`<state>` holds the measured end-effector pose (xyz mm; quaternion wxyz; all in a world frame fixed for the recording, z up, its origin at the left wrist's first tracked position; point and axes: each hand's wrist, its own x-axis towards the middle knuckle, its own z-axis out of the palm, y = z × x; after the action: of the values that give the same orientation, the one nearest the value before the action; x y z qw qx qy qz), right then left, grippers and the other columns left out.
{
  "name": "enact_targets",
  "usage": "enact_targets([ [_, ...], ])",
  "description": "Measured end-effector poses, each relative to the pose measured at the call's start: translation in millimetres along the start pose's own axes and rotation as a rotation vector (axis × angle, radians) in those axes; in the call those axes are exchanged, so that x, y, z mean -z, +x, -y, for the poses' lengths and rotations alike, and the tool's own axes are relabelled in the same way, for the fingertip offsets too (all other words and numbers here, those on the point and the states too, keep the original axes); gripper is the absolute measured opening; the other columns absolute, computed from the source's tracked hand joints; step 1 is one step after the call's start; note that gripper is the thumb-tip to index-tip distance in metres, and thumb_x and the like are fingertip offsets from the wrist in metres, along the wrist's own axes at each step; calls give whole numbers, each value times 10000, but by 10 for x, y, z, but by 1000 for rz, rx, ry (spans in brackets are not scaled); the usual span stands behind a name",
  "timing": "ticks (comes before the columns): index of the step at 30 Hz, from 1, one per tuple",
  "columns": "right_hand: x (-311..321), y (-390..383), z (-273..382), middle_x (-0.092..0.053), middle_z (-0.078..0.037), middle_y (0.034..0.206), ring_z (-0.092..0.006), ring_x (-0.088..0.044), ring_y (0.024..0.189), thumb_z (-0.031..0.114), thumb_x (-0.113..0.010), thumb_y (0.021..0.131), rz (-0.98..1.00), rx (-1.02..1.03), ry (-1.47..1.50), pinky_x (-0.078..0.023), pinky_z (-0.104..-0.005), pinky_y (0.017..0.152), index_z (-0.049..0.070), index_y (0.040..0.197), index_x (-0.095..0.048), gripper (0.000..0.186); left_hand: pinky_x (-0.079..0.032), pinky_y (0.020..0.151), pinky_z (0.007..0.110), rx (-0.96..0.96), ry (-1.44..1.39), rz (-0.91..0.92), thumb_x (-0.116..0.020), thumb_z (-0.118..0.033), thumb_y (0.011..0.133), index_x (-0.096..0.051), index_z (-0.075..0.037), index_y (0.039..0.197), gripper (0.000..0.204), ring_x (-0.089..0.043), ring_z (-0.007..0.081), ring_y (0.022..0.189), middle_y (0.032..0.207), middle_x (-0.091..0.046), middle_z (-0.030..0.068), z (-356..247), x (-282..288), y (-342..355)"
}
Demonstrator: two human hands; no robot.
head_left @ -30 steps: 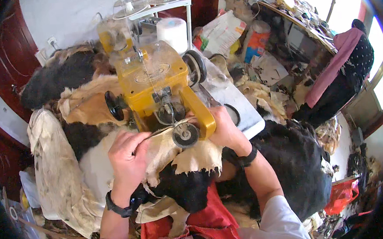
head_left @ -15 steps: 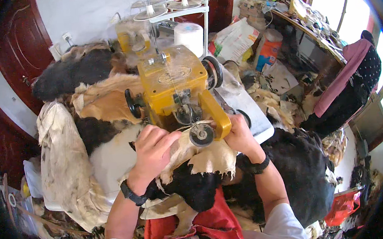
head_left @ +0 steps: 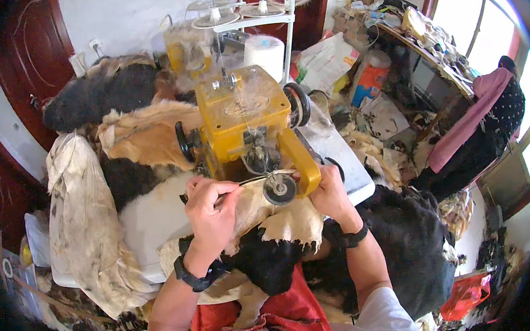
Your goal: The recorder is sorting, trimming, and stitching animal pelts using a specialized sewing machine in a leather workshop.
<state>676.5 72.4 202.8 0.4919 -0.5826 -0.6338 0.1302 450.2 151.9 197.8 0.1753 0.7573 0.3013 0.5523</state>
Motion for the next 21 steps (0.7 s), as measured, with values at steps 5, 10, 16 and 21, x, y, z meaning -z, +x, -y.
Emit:
enact_targets([
  [5, 58, -28, -20, -659, -223, 807, -356, -683, 747, -18, -568, 821, 1, -6, 24, -522, -352, 659, 35, 1084, -672, 289, -448, 901, 422, -178, 38, -27, -770, 43, 727, -627, -88, 787, 202, -620, 200, 716, 787, -700, 10, -47, -39, 74],
  [10, 107, -100, -82, -588, -134, 667, -160, -558, 586, 8, -560, 882, -37, -43, 60, -458, -312, 579, 11, 981, -658, 140, -447, 891, 435, -226, 16, 17, -761, 38, 726, -628, -92, 799, 200, -618, 203, 723, 791, -694, 4, -72, -104, 135],
  [16, 190, -132, -39, -533, -80, 651, -99, -476, 597, 69, -589, 920, -11, -158, 36, -420, -285, 564, 4, 960, -645, 94, -427, 901, 451, -298, 103, 69, -745, -2, 742, -635, -106, 852, 187, -619, 207, 770, 836, -688, -5, -58, -108, 148],
  [21, 228, -173, -117, -570, -25, 683, -73, -490, 651, 121, -622, 939, 2, -190, 49, -411, -264, 594, -2, 937, -648, 125, -397, 934, 457, -321, 255, 128, -754, -45, 751, -642, -107, 866, 172, -617, 207, 846, 903, -691, 3, -104, 123, 146],
])
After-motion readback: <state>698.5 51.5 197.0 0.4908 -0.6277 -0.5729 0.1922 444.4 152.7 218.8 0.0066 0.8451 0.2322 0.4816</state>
